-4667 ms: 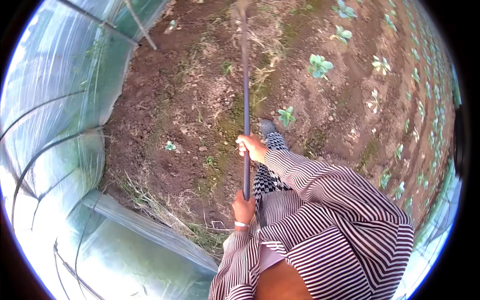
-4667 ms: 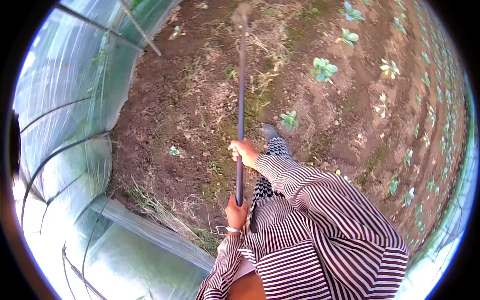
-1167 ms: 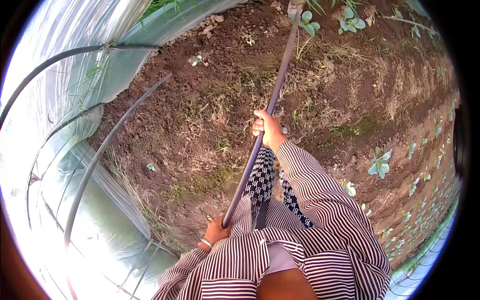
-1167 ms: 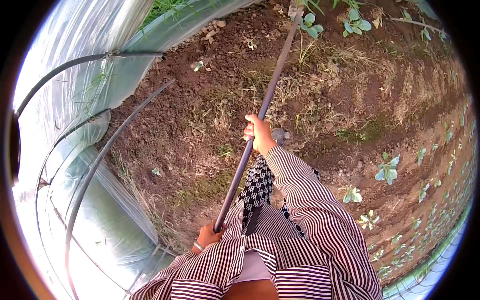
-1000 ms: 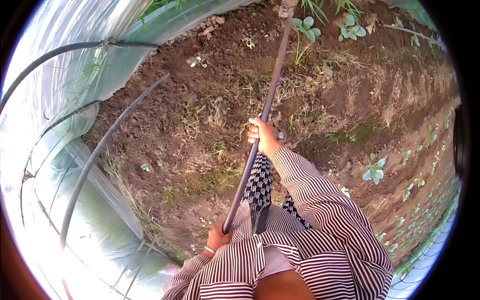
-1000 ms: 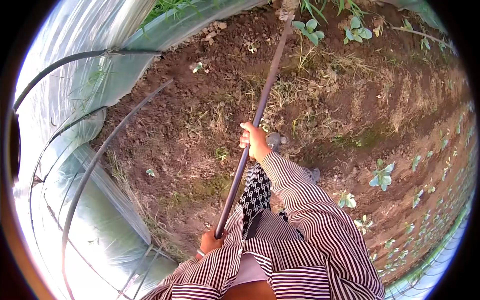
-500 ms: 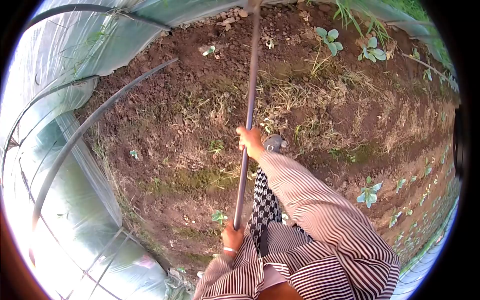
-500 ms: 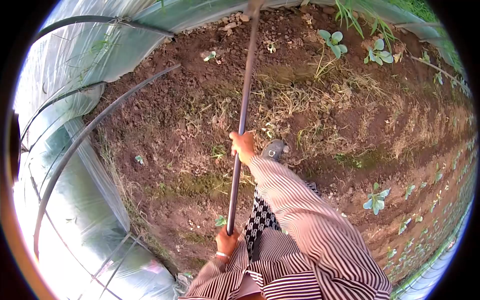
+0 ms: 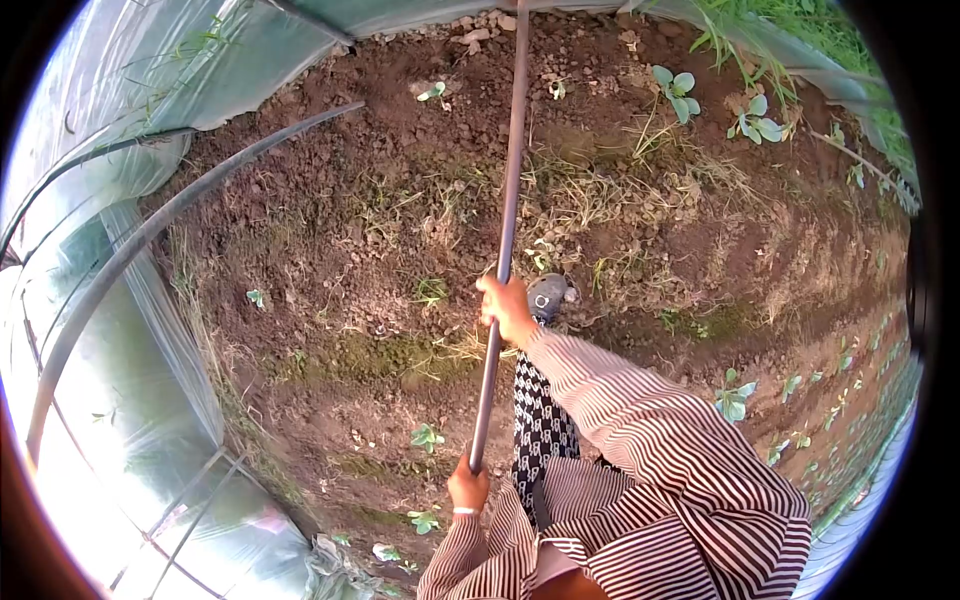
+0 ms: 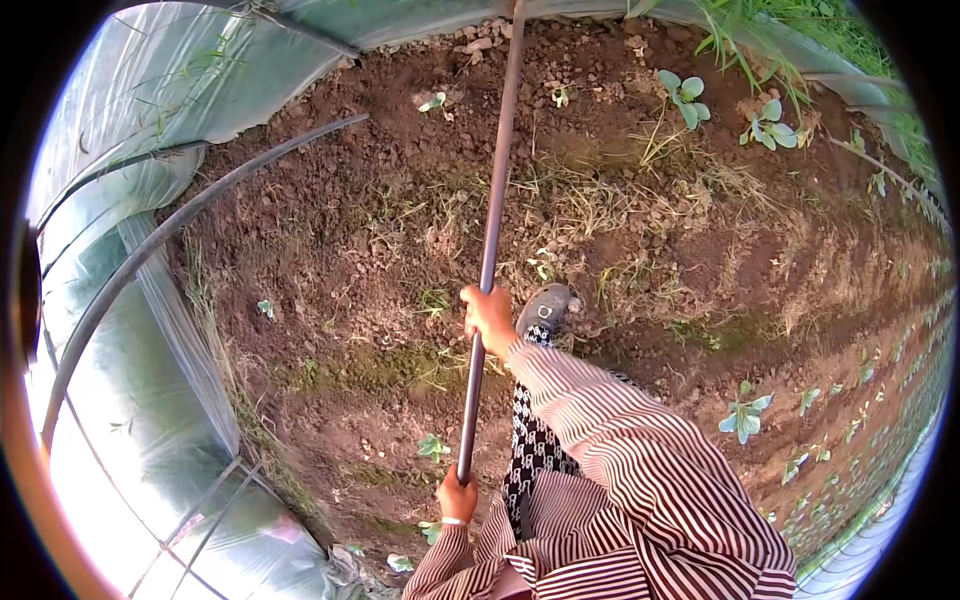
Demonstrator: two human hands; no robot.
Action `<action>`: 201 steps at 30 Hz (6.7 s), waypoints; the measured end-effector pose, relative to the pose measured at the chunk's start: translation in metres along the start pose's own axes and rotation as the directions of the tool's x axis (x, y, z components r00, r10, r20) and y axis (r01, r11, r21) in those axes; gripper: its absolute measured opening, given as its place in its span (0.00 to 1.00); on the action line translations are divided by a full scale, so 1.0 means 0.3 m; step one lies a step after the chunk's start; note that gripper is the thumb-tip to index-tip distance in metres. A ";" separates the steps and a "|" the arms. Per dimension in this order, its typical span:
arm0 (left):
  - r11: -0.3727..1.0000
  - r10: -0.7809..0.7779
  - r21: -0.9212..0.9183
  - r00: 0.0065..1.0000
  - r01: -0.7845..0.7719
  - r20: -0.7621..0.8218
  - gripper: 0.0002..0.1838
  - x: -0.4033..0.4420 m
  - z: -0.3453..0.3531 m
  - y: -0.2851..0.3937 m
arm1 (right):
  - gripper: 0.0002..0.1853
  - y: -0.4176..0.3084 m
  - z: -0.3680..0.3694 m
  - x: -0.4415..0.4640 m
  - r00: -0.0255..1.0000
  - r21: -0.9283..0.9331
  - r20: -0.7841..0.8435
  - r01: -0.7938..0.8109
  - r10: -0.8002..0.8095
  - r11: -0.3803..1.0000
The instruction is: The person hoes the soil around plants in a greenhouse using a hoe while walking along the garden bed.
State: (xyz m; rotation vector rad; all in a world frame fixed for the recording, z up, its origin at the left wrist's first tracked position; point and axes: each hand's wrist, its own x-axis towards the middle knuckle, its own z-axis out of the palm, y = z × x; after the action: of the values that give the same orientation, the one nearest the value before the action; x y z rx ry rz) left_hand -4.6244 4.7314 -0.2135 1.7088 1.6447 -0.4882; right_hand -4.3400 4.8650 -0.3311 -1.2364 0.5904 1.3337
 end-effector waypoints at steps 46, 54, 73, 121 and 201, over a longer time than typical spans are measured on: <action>0.943 0.212 0.206 0.948 -0.262 0.236 0.15 -0.032 0.016 0.232 | 0.10 -0.126 -0.484 -0.007 0.994 0.309 -0.108 0.065 -0.033 0.949; 0.909 0.239 0.272 0.929 -0.316 0.283 0.14 -0.047 0.094 0.317 | 0.12 -0.126 -0.567 0.143 0.944 0.037 -0.293 0.167 -0.149 0.985; 0.928 0.358 -0.047 0.850 -0.370 0.385 0.07 -0.465 0.291 0.518 | 0.12 -0.449 -1.004 -0.445 0.909 0.242 -0.283 0.377 -0.306 0.894; 0.914 0.323 0.087 0.842 -0.395 0.433 0.07 0.024 0.341 1.132 | 0.11 -0.985 -1.113 0.081 0.884 0.109 -0.454 0.183 -0.115 0.977; 0.301 0.507 0.347 0.457 -0.888 0.731 0.10 -0.335 0.451 1.480 | 0.12 -0.749 -1.735 -0.604 0.775 0.669 -0.632 0.545 0.001 0.506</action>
State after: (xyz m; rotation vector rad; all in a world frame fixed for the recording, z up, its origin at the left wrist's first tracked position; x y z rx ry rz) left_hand -4.1779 4.5900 -0.1355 2.3751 0.0699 -1.0547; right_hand -4.0111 4.3741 -0.2606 -0.8103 1.2133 0.2147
